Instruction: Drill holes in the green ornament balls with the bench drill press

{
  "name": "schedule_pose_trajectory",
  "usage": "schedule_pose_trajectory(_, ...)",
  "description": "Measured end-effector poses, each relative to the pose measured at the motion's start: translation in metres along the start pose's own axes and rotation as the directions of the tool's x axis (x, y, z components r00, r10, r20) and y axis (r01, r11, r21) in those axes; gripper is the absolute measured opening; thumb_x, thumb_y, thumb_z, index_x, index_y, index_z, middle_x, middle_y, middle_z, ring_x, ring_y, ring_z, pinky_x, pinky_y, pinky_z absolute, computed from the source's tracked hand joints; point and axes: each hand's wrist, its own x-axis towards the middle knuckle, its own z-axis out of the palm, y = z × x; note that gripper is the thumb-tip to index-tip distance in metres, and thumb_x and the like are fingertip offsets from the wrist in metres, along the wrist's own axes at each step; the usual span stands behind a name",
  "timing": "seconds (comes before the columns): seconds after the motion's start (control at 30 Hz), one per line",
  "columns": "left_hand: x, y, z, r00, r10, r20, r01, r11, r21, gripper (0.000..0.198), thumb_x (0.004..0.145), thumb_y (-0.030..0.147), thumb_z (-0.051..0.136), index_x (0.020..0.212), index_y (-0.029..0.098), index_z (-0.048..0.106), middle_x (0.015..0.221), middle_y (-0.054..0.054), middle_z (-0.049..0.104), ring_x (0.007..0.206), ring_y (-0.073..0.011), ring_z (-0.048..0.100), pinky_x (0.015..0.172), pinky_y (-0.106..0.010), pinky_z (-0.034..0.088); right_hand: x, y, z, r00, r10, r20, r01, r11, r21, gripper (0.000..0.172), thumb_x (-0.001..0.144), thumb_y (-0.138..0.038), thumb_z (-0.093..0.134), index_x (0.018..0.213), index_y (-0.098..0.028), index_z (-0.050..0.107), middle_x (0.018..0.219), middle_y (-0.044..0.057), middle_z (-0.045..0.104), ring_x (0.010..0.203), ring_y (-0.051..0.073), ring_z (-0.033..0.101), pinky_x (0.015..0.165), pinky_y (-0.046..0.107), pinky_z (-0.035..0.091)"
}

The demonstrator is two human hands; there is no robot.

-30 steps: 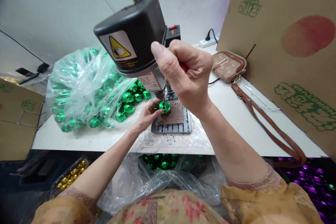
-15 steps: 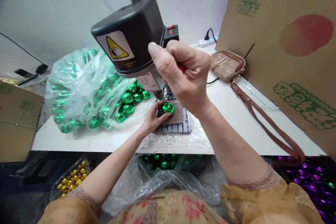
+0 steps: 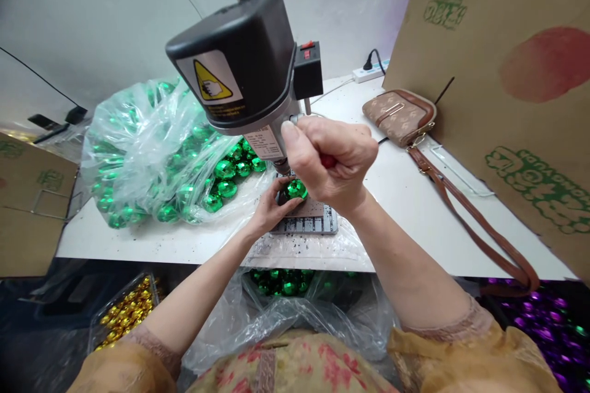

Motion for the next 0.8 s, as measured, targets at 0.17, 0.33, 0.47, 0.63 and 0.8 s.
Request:
schedule_pose_trajectory(0.17, 0.0, 0.001, 0.0, 1.0, 0.008, -0.011, -0.008, 1.0, 0.006, 0.052, 0.083, 0.049, 0.08, 0.121, 0.019, 0.06, 0.115, -0.01, 0.071, 0.108, -0.026, 0.068, 0.097, -0.041, 0.054, -0.006, 0.001, -0.005, 0.995, -0.083, 0.06, 0.084, 0.996, -0.013, 0.045, 0.089, -0.007, 0.056, 0.058, -0.019, 0.026, 0.053, -0.006, 0.026, 0.043, 0.003, 0.028, 0.044, 0.028, 0.02)
schedule_pose_trajectory(0.33, 0.0, 0.001, 0.001, 1.0, 0.01, -0.02, -0.01, 1.0, -0.01, 0.053, 0.082, 0.05, 0.081, 0.121, 0.019, 0.061, 0.115, -0.01, 0.071, 0.108, -0.026, 0.068, 0.097, -0.041, 0.053, -0.007, 0.003, -0.005, 0.991, -0.119, 0.064, 0.119, 0.993, 0.003, 0.043, 0.086, -0.004, 0.055, 0.058, -0.019, 0.026, 0.054, -0.006, 0.026, 0.043, 0.003, 0.028, 0.044, 0.027, 0.021)
schedule_pose_trajectory(0.47, 0.0, 0.001, 0.002, 0.999, 0.013, -0.039, -0.014, 1.0, -0.027, 0.053, 0.082, 0.051, 0.081, 0.12, 0.02, 0.062, 0.114, -0.01, 0.072, 0.105, -0.0251, 0.068, 0.095, -0.04, 0.054, -0.01, 0.003, -0.006, 0.985, -0.149, 0.081, 0.151, 0.988, -0.015, 0.046, 0.085, -0.003, 0.055, 0.058, -0.02, 0.022, 0.053, -0.006, 0.021, 0.043, 0.004, 0.025, 0.043, 0.029, 0.022)
schedule_pose_trajectory(0.63, -0.001, 0.003, 0.003, 0.999, 0.005, -0.042, -0.006, 1.0, -0.03, 0.055, 0.082, 0.053, 0.08, 0.121, 0.019, 0.062, 0.115, -0.01, 0.071, 0.107, -0.0254, 0.067, 0.097, -0.041, 0.053, -0.011, -0.001, -0.01, 0.975, -0.143, 0.167, 0.147, 0.989, -0.011, 0.046, 0.083, 0.002, 0.055, 0.057, -0.019, 0.023, 0.053, -0.007, 0.021, 0.044, 0.003, 0.021, 0.045, 0.028, 0.021)
schedule_pose_trajectory(0.8, -0.003, 0.007, 0.008, 0.994, -0.043, -0.1, 0.039, 0.998, -0.041, 0.048, 0.08, 0.042, 0.081, 0.119, 0.02, 0.062, 0.113, -0.009, 0.072, 0.104, -0.024, 0.068, 0.095, -0.039, 0.054, 0.013, -0.004, 0.0, 0.997, 0.081, 0.016, -0.082, 0.996, 0.04, 0.049, 0.092, -0.013, 0.062, 0.053, -0.019, 0.032, 0.048, -0.007, 0.027, 0.042, 0.003, 0.026, 0.043, 0.027, 0.019)
